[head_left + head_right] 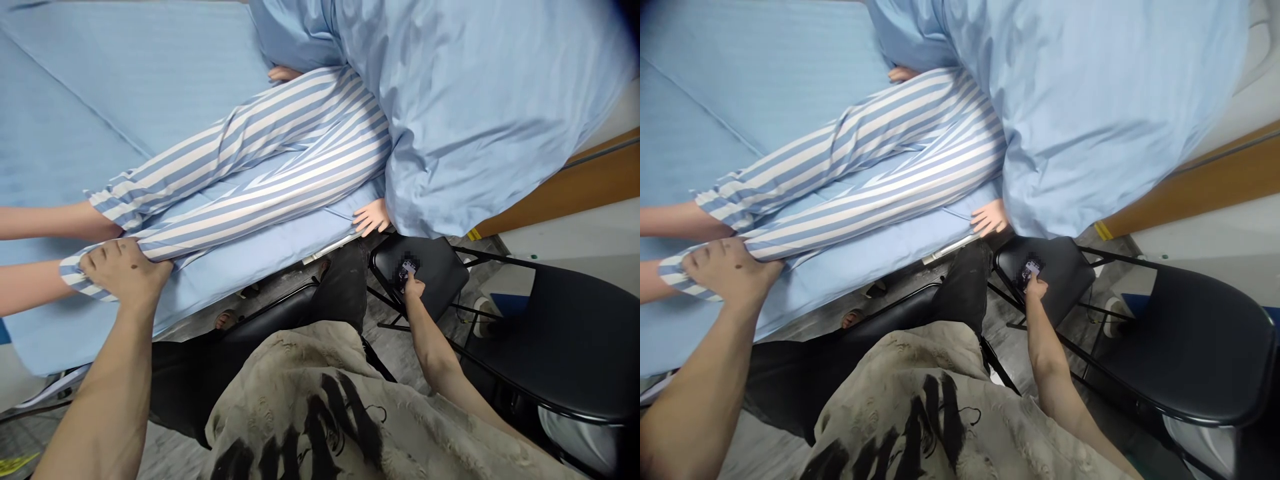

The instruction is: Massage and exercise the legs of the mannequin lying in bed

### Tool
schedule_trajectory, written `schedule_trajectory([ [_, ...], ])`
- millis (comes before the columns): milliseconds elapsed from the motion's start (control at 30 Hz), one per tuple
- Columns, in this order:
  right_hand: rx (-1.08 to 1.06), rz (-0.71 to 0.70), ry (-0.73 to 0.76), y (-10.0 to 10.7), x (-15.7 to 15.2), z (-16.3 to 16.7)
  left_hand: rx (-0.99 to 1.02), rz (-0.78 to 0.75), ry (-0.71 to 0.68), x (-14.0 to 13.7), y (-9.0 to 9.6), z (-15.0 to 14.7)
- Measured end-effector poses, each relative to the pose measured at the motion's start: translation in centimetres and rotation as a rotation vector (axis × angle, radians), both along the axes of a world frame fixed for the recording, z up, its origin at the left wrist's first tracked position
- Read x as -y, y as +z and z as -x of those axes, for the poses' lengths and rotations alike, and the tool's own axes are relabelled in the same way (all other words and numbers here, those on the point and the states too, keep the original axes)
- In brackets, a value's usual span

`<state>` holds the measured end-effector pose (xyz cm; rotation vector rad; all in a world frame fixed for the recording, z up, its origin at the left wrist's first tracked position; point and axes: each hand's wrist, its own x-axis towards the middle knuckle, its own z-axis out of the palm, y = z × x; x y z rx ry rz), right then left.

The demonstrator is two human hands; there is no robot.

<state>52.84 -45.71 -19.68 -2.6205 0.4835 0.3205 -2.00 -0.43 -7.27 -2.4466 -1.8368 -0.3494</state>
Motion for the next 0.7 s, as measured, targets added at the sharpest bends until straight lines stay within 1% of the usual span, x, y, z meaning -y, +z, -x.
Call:
schedule_trajectory([
  [133, -0.015, 0.064, -0.056, 0.9, -1.3, 1.0, 0.015, 0.011, -0.002, 0.0, 0.0, 0.1],
  [300, -0.075, 0.198, -0.099, 1.5, -3.4, 1.5, 0.033, 0.009, -0.030, 0.2, 0.3, 0.3],
  [533, -0.084, 0.111, -0.162, 2.1, -4.1, 1.5, -0.014, -0.018, -0.044, 0.1, 0.3, 0.2],
  [700, -0.085, 0.123, -0.078, 3.2, -4.1, 2.2, -0.002, -0.037, -0.065, 0.2, 0.3, 0.4],
])
